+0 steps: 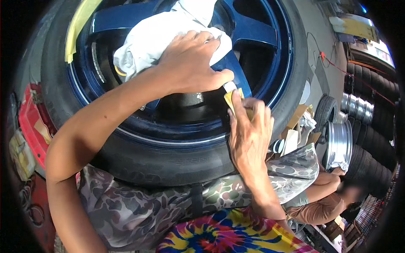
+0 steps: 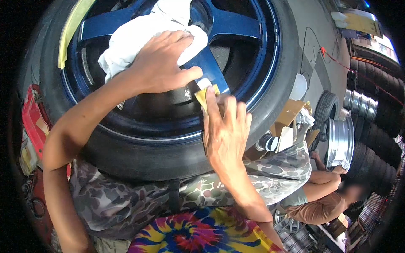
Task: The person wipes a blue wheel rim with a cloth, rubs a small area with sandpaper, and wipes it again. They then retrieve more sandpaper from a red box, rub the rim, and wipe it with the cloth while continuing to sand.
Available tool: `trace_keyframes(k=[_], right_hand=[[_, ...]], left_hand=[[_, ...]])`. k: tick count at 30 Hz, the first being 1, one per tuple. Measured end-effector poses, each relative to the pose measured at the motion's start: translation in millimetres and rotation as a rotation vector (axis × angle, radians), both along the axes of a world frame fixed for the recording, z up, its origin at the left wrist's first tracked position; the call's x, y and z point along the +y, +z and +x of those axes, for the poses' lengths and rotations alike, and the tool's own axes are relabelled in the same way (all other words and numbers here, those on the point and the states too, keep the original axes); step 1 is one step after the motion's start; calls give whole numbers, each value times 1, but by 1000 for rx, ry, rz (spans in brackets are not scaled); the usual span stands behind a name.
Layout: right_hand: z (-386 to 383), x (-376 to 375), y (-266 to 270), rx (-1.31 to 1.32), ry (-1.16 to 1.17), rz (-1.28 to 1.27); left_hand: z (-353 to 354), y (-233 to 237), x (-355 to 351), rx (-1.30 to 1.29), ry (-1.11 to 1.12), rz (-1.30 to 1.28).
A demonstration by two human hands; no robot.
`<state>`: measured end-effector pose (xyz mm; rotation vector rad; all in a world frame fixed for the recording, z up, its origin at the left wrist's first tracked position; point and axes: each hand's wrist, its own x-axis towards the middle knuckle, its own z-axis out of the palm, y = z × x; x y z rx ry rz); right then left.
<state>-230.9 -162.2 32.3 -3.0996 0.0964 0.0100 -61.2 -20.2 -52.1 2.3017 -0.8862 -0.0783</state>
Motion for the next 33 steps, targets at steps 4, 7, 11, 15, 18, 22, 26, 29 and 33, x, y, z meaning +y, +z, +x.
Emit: trace_keyframes(k=[4,7,11,15,18,22,26,29,33], right_hand=[[8,-1,1,-50,-1,0],[7,2,-3,-34,-20,9],[1,4,4,-22,-32,21],[0,3,-4,-44,7,26],[-2,2,-1,-23,-21,35],[4,5,-7,-53,-11,55],[-1,5,-1,-10,-37,49],[12,4,-7,-43,-29,35],[-8,9,-1,2,-51,61]], left_hand=[[-1,-2,-2,-41,-6,-6],[4,-7,1,-84,-18,-21],[0,-3,0,-75,-19,-14],[1,-4,0,-51,-13,-15],[-2,-4,-1,-95,-5,-28],[2,-3,2,-64,-3,-2],[-1,-1,0,-47,-29,5],[0,-4,-1,-50,-28,2],[-2,-3,0,-59,-20,-1]])
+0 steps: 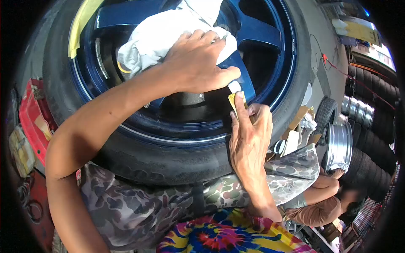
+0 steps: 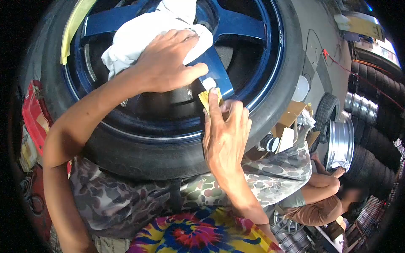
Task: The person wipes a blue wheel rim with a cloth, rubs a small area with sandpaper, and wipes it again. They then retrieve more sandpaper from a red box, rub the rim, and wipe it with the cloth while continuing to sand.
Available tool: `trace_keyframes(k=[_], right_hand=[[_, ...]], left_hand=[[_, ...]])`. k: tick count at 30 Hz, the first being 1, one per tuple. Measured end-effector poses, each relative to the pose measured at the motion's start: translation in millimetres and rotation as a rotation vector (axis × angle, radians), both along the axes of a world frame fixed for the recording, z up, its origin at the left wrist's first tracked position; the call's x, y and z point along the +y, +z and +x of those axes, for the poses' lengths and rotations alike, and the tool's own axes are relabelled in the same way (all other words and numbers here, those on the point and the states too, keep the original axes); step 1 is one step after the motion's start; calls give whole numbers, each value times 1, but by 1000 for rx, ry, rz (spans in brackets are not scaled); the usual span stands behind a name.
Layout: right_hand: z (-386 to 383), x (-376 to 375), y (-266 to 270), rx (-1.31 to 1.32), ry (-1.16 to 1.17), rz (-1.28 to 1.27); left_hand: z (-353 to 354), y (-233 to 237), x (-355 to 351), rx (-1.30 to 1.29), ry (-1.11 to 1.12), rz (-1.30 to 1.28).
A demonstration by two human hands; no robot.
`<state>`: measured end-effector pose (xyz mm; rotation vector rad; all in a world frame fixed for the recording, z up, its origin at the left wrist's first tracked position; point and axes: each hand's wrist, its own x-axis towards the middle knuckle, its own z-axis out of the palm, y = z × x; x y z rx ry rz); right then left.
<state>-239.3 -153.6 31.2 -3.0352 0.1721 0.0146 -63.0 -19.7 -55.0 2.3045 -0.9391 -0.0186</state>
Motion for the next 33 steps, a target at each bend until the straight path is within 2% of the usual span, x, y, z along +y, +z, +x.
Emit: trace_keyframes(k=[5,7,11,15,19,25,27,31,33], right_hand=[[14,1,-6,-55,6,-23],[-1,3,-1,36,-38,26],[18,-5,-9,-56,3,-7],[-1,2,0,17,-10,-5],[18,-4,-6,-25,-13,-9],[7,-2,-2,-8,-10,33],[19,-4,-8,-50,-5,4],[-3,3,1,22,-22,46],[5,-2,-2,-4,-7,41]], left_hand=[[5,1,0,29,-14,15],[1,2,1,60,-26,8],[0,0,-3,-3,-1,-7],[1,1,1,14,-8,-3],[2,-2,-1,6,-16,2],[2,1,0,-19,-18,5],[3,1,-1,7,-17,31],[1,3,1,73,-35,39],[0,0,0,-36,2,2]])
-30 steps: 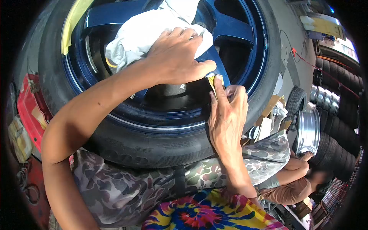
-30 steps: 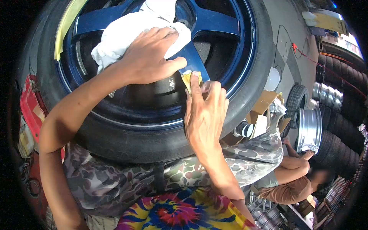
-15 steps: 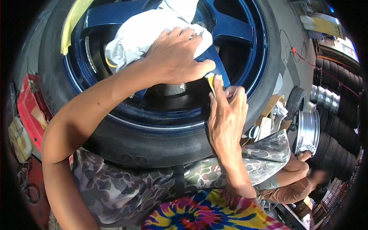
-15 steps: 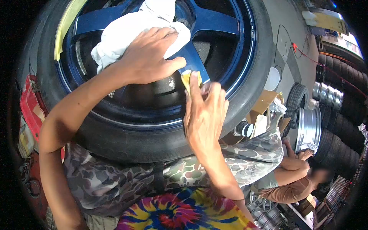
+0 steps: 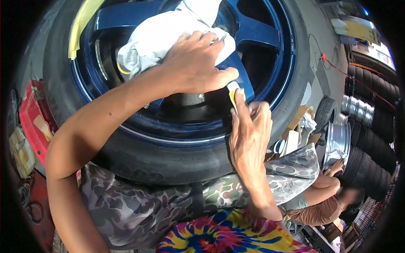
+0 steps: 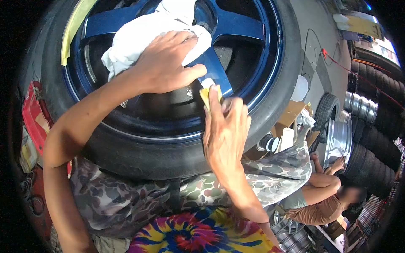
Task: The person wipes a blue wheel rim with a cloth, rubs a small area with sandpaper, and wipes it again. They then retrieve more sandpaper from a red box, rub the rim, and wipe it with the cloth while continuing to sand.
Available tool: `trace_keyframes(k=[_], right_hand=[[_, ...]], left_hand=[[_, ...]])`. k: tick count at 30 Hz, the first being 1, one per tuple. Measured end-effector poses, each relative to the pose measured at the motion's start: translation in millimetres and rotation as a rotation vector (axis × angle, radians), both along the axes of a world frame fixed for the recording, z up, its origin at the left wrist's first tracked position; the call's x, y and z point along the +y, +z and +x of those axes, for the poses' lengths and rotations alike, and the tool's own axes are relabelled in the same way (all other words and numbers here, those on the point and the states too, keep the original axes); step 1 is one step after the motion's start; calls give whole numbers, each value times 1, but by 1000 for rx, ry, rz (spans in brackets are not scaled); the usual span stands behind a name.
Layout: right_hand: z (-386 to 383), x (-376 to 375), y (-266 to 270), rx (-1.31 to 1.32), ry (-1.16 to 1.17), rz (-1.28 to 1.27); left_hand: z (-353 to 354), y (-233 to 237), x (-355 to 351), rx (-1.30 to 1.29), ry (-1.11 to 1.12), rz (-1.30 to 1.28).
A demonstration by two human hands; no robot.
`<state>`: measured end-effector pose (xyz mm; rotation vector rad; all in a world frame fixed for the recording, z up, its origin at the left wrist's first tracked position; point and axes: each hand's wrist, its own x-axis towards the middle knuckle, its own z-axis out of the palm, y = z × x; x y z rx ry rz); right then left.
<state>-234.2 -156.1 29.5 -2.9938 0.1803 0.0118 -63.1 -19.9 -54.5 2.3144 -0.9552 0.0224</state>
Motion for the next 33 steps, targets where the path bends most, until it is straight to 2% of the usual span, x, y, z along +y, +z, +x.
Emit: trace_keyframes(k=[13,19,22,27,30,33], right_hand=[[-1,2,-4,-41,-1,20],[13,-1,-9,-54,-11,30],[-7,4,2,12,-33,48],[6,-1,-10,-65,-2,11],[-8,5,5,36,-41,38],[10,-2,-4,-43,-5,17]], left_hand=[[2,2,4,83,-33,20],[5,1,2,34,-20,16],[0,2,0,75,-38,5],[4,-1,1,39,-31,-5],[1,7,2,92,-33,22],[1,2,1,48,-21,27]])
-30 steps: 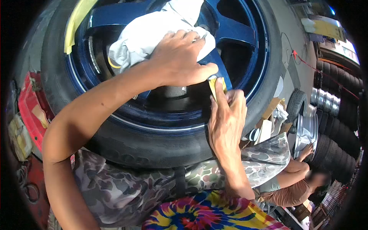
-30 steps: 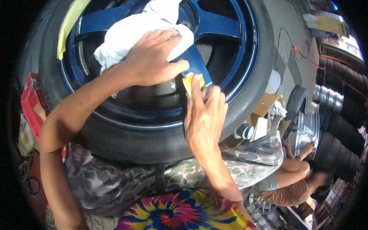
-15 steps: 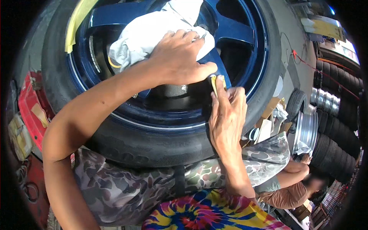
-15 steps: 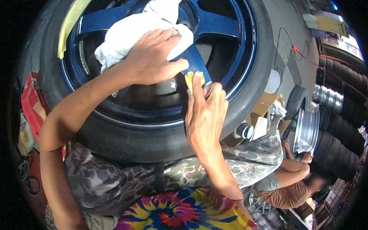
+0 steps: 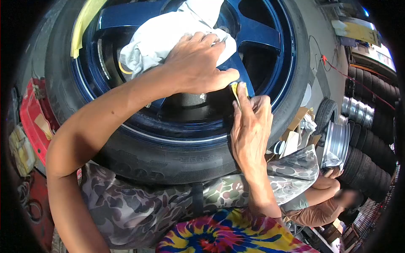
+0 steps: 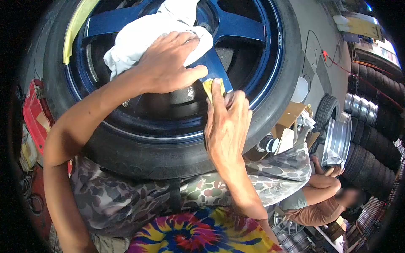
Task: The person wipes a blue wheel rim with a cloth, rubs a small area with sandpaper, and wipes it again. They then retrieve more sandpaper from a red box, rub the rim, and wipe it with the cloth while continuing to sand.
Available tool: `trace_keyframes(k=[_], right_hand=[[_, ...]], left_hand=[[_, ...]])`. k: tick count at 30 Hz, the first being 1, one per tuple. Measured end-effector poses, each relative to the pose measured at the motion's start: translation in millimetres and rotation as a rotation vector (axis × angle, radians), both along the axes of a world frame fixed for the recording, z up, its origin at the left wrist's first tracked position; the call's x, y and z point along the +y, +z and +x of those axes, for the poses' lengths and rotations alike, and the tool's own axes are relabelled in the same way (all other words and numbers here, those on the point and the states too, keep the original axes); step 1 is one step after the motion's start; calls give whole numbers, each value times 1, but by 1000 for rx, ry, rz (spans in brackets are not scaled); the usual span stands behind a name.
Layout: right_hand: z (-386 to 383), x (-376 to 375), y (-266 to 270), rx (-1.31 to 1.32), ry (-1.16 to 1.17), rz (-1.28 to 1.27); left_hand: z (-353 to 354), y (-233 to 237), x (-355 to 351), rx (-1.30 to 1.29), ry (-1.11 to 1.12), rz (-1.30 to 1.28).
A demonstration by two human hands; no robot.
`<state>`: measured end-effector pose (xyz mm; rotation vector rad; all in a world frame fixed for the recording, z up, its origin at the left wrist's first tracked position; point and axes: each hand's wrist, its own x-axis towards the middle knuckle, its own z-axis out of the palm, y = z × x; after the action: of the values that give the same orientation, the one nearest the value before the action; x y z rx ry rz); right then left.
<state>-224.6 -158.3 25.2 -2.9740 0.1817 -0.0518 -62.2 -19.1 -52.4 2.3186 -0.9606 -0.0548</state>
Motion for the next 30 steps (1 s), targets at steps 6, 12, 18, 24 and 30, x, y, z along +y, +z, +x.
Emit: trace_keyframes(k=[6,12,18,24,30], right_hand=[[-14,4,6,51,-27,30],[-15,4,2,21,4,38],[-6,2,-3,-15,3,28],[1,-4,-4,-34,0,-3],[-8,-15,3,-19,19,-7]], left_hand=[[-1,0,0,-14,4,-37],[2,-2,2,18,-31,-43],[2,-5,0,-30,-15,-62],[1,-3,-1,-40,0,-62],[-1,0,-1,-13,2,-66]])
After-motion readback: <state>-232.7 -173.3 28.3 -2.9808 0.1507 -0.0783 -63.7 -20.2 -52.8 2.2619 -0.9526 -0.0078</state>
